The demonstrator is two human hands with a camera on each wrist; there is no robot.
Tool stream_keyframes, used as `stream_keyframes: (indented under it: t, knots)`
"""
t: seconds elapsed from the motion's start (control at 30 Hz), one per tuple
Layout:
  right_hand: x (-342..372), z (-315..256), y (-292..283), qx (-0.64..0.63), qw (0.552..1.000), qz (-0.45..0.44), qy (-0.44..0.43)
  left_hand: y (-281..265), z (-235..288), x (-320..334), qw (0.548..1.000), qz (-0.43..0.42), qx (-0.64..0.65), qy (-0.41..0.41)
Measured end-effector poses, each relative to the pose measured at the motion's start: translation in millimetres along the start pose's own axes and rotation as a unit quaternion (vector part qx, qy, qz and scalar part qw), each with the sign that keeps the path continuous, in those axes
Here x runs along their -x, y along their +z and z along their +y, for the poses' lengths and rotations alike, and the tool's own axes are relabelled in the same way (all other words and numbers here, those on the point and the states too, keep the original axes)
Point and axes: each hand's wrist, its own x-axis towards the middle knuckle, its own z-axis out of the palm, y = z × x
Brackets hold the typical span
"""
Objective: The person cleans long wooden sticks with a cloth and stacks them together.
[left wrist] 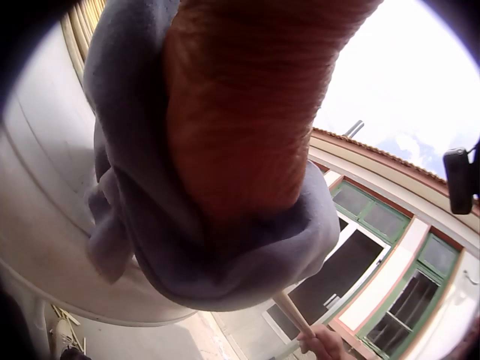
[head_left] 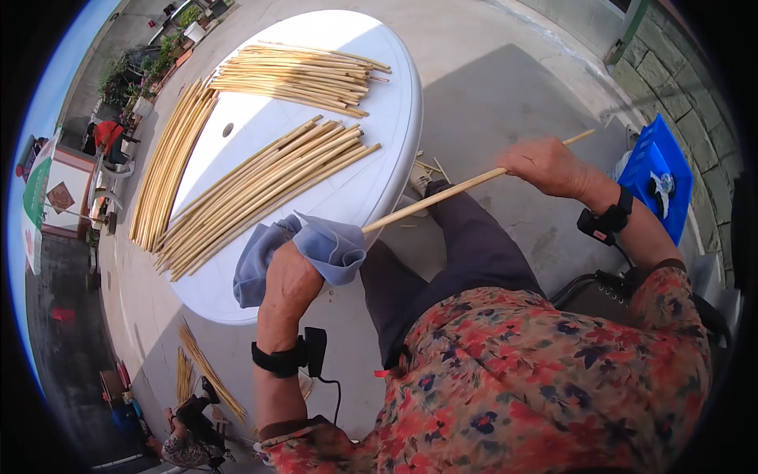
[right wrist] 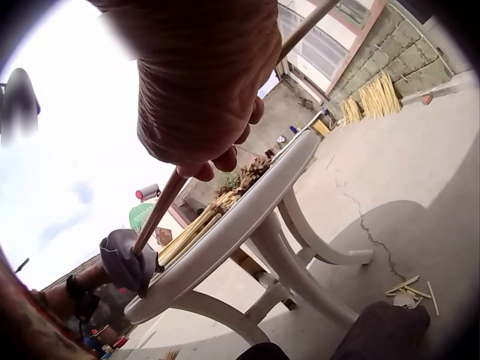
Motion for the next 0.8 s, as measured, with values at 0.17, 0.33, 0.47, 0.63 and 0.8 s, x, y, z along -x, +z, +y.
stream_keyframes:
  t: [0.17, 0.33, 0.47, 0.63, 0.8]
  knots:
    - [50.6, 35.1, -18.6, 0.05, 0.997, -0.033, 0.04, -1.4, -43.2, 21.0, 0.999, 0.028, 0.002, -0.026]
    - [104.4, 70.4, -29.6, 0.102, 0.983, 0.06, 0.143, -1.3, -93.6, 67.8, 0.902, 0.219, 0.283, -0.241]
    - [70.3, 26.7, -7.0, -0.224, 0.913, 0.093, 0.327, 21.3, -87.4, 51.0, 0.724, 0.447, 0.498, -0.167]
    - [-31.0, -38.3, 46.1, -0.519, 0.795, 0.029, 0.313, 28.6, -52.9, -3.2, 0.535, 0.458, 0.706, -0.078]
    - [-94.9, -74.0, 81.3, -0.658, 0.716, -0.069, 0.224, 44.0, -25.8, -26.6, 0.422, 0.398, 0.808, -0.102]
